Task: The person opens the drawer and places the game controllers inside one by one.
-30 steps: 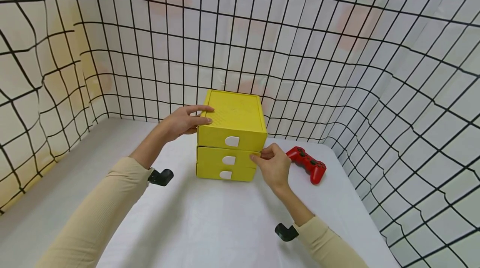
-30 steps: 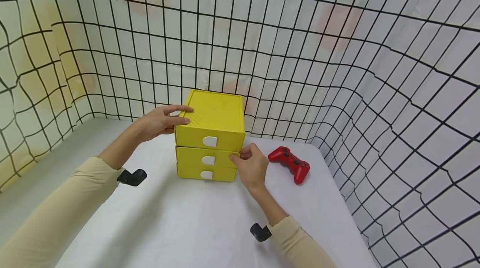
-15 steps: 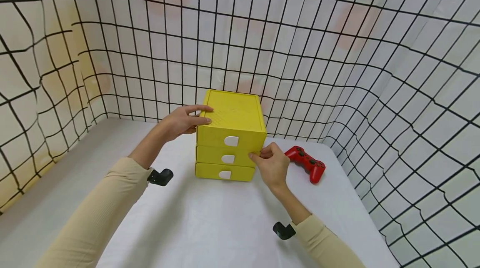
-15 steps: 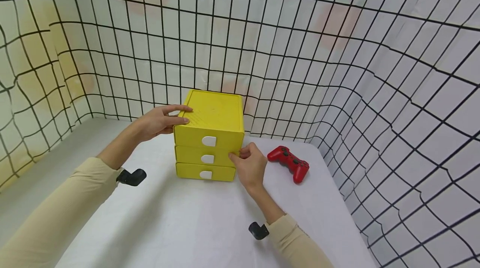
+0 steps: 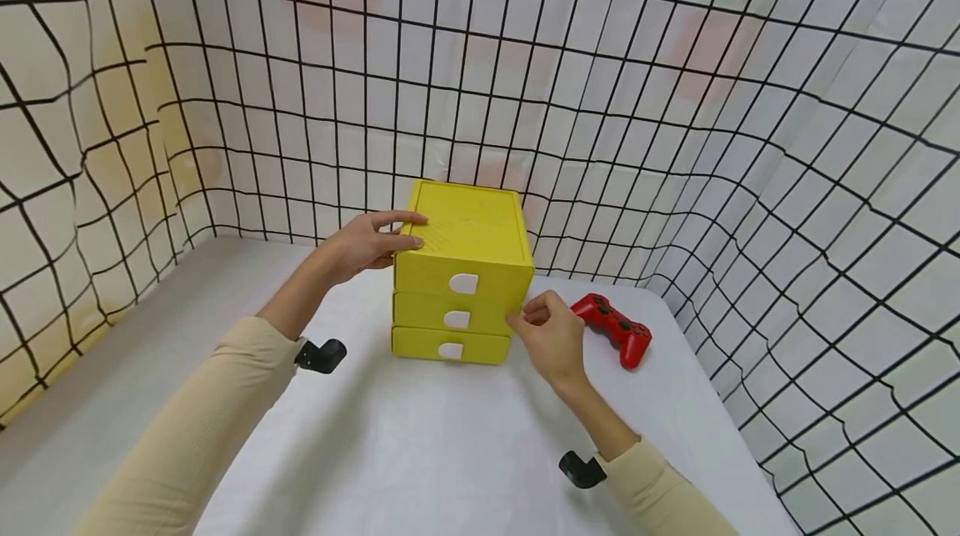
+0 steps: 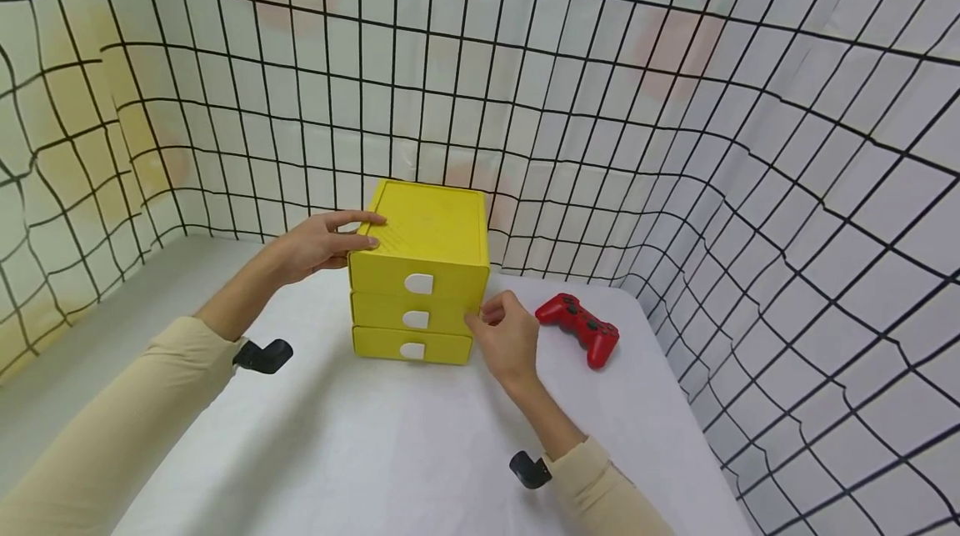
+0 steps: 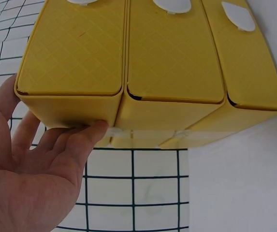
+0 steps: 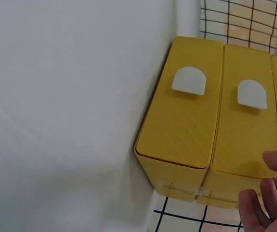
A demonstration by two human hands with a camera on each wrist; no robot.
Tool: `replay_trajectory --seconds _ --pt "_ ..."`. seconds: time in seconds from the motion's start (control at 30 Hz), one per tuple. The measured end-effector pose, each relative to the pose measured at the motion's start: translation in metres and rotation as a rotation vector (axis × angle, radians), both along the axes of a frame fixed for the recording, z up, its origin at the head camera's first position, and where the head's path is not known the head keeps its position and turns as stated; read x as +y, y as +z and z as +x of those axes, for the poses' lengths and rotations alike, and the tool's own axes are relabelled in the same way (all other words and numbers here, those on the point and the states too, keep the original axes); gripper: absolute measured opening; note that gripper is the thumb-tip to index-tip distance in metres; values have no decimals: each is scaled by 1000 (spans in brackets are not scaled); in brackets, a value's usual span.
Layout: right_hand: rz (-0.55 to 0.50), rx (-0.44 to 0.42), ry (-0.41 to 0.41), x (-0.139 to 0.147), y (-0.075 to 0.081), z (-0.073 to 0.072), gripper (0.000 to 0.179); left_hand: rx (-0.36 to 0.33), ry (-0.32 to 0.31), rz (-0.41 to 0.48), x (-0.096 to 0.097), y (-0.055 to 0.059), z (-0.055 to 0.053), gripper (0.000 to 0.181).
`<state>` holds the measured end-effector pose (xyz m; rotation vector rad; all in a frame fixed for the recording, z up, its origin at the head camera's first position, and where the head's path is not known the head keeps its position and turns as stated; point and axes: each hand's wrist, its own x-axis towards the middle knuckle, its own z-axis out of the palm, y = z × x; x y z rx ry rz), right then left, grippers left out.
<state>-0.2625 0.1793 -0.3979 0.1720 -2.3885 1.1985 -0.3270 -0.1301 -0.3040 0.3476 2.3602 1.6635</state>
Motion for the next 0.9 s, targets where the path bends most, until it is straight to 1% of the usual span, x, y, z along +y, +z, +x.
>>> replay_trajectory --seconds 0.1,0.23,0.33,0.53,0.7,0.9 --pt "28 -57 41 1 0 5 18 8 -2 3 0 0 0 52" --pt "49 -135 138 -4 -2 11 13 6 -3 11 0 2 1 51" --pt "63 -163 194 -12 -5 12 14 5 -3 10 0 1 1 51" --pt "61 -186 259 -27 -13 10 11 5 0 8 0 0 0 51" --pt "71 -161 312 -37 -21 2 9 5 1 3 -1 -1 -1 51" --pt "91 -162 316 -48 -28 -4 7 12 3 -2 -1 -2 -2 51"
